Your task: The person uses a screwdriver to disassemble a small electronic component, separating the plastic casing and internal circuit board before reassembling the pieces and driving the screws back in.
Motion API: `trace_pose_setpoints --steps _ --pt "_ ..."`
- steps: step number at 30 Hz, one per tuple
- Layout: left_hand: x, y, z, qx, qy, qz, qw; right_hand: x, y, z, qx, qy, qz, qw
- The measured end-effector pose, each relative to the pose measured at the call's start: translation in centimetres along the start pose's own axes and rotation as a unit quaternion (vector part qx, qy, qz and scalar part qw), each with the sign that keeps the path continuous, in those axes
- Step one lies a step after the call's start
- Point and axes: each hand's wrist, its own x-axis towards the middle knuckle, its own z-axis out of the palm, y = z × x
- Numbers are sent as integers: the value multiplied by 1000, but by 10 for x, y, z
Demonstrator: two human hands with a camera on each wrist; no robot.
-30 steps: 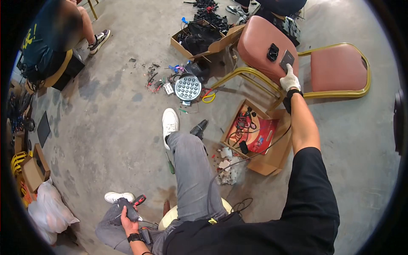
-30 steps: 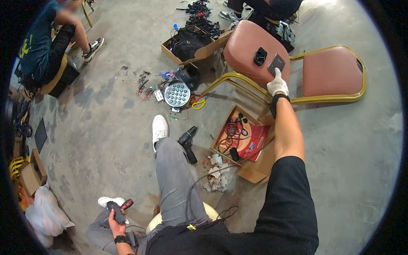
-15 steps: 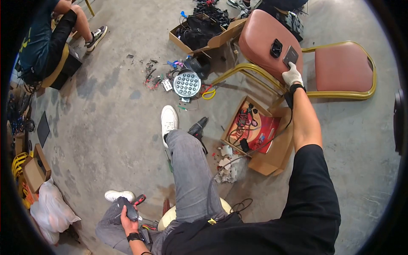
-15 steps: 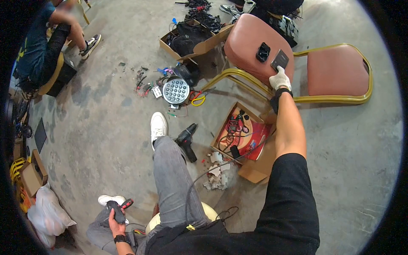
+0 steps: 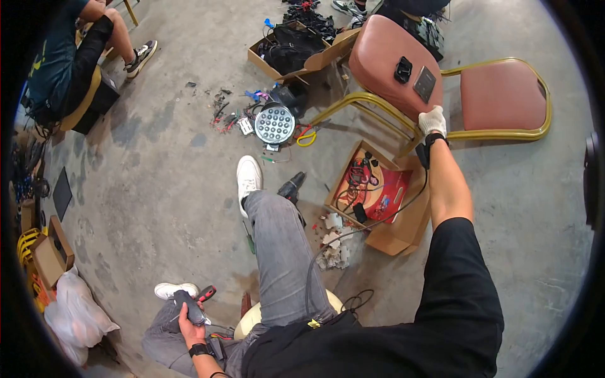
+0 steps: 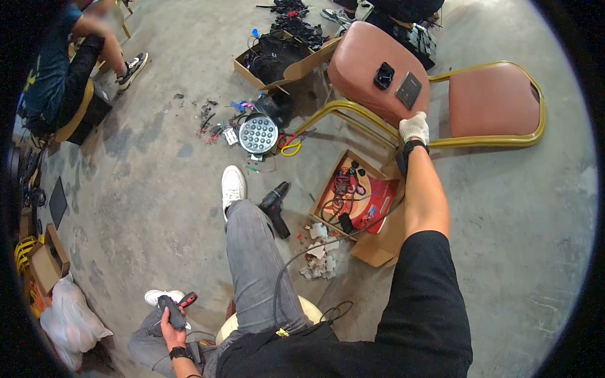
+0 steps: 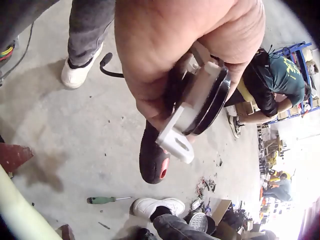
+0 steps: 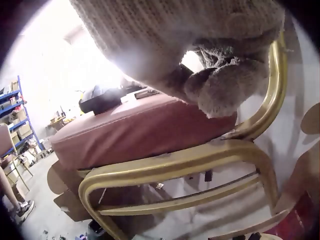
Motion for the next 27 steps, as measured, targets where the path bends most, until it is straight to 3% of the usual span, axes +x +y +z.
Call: trace_pose_setpoints --steps 4,13,16,18,22,25,27 --pt "1 -1 -1 -2 13 -2 1000 5 -14 1 22 -25 -103 994" --pt "-1 -1 4 12 10 4 1000 15 -30 2 -23 -54 -84 995" --pt "1 -1 5 9 6 -8 1000 34 -9 11 -44 -47 -24 998" --pt "3 -1 4 0 5 -15 1000 41 4 11 -7 -42 70 997" --pt "2 -3 5 1 8 -6 1000 18 8 4 -19 -51 54 997" --pt "7 -4 -4 5 20 -4 1000 7 2 2 25 9 -14 1000" --pt "12 -3 -13 1 4 -26 1000 14 -5 5 64 1 -126 990"
